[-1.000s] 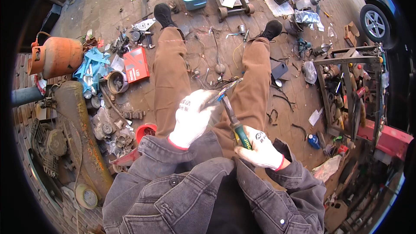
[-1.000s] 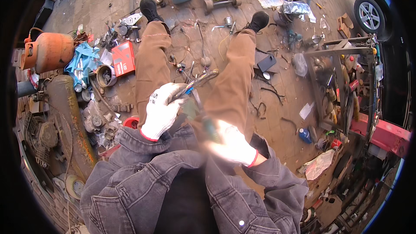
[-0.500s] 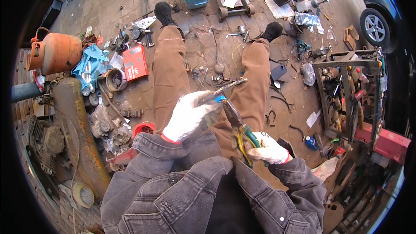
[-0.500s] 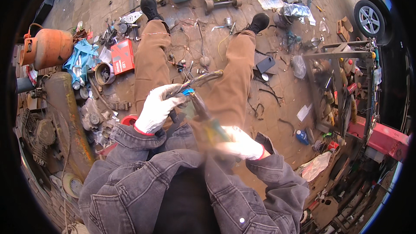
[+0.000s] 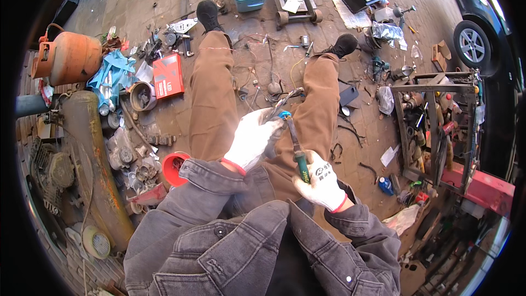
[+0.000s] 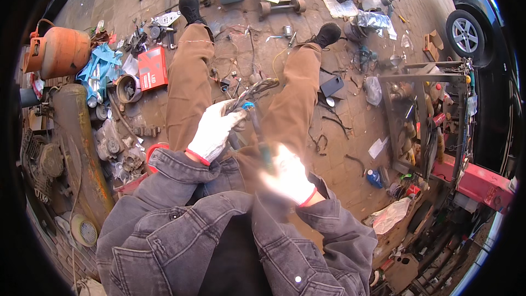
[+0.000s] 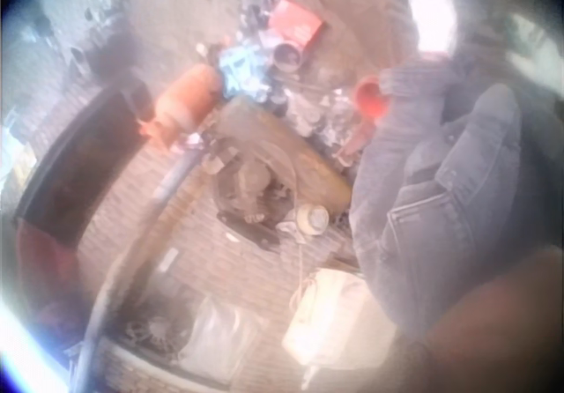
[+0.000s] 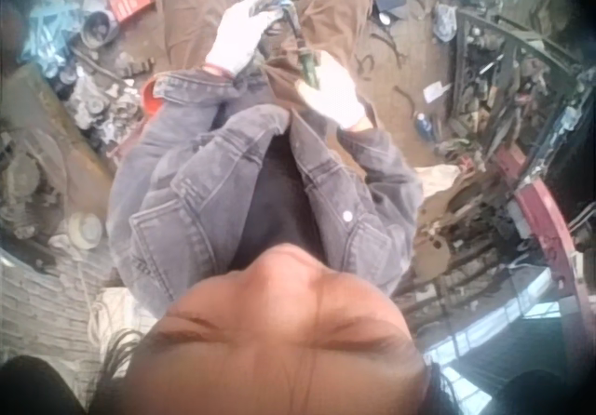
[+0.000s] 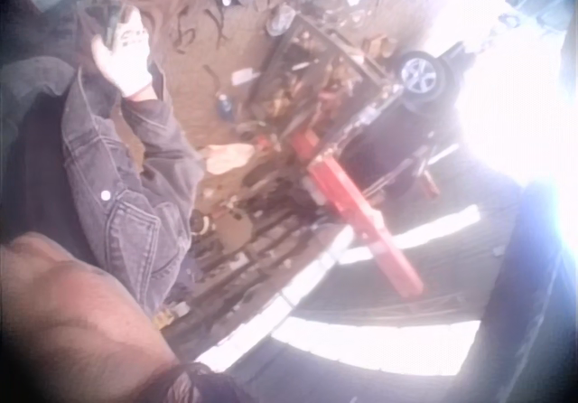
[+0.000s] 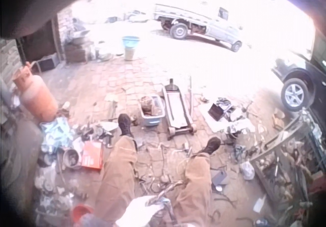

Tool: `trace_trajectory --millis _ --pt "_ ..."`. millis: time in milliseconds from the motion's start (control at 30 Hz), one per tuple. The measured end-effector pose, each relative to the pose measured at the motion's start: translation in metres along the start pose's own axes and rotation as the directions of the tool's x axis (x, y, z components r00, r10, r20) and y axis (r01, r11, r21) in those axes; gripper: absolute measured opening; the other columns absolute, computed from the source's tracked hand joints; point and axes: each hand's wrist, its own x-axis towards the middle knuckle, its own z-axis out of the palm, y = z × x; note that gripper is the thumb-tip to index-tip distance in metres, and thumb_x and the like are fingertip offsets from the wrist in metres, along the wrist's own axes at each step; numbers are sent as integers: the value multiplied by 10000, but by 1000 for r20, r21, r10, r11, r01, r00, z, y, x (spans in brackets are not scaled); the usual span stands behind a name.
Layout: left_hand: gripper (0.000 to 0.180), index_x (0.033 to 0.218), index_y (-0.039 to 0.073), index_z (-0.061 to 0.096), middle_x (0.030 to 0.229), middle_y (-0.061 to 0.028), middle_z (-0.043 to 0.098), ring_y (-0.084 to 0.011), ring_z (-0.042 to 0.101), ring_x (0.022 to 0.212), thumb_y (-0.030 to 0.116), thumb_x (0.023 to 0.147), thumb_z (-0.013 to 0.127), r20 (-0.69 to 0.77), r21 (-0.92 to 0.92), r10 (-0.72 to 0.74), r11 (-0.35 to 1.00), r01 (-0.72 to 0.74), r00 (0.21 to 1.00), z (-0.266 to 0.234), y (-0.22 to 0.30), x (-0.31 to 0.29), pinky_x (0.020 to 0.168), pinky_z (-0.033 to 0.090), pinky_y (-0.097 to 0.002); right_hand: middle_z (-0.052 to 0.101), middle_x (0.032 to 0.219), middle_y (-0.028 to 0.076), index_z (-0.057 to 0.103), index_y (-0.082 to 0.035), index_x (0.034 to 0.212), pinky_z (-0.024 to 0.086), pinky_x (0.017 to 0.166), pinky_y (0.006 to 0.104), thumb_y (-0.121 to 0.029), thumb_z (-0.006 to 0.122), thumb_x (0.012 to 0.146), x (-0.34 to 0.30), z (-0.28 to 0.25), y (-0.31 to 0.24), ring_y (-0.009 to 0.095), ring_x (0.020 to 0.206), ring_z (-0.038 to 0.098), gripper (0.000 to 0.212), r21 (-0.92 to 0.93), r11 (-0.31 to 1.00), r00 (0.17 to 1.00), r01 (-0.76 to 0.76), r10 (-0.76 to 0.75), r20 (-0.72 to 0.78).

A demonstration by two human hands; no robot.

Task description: The person sits on the ground and works on a bundle of wires. They strip the outer insulation with pliers, separate individual wires, and use a screwdriver to adjust or connect components. The person continues to strip and arrange the wires throughout the clip.

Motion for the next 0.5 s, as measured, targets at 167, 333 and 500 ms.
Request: trace_trajectory --millis 167,333,500 --pt "177 1106 24 669 860 18 615 -52 530 736 141 974 654 9 -134 -5 991 6 1000 5 8 -9 666 446 -225 632 1131 171 611 -90 1279 567 744 421 -295 683 802 8 1 8 339 912 664 524 -194 980 999 41 -39 12" --pt "212 1151 19 670 934 -3 655 -77 590 803 131 971 655 -5 -62 43 997 -43 999 5 10 -16 732 495 -240 621 1169 208 663 -68 1203 573 741 425 -287 683 799 14 -12 6 347 926 669 459 -182 980 997 75 -70 29" --pt "275 1191 20 677 1028 -102 722 -207 689 892 138 943 688 -67 547 479 751 -369 875 12 10 -23 822 541 -312 626 1177 253 685 18 1016 564 721 426 -133 724 756 4 -21 -20 418 847 691 304 -190 978 995 82 -90 -34"
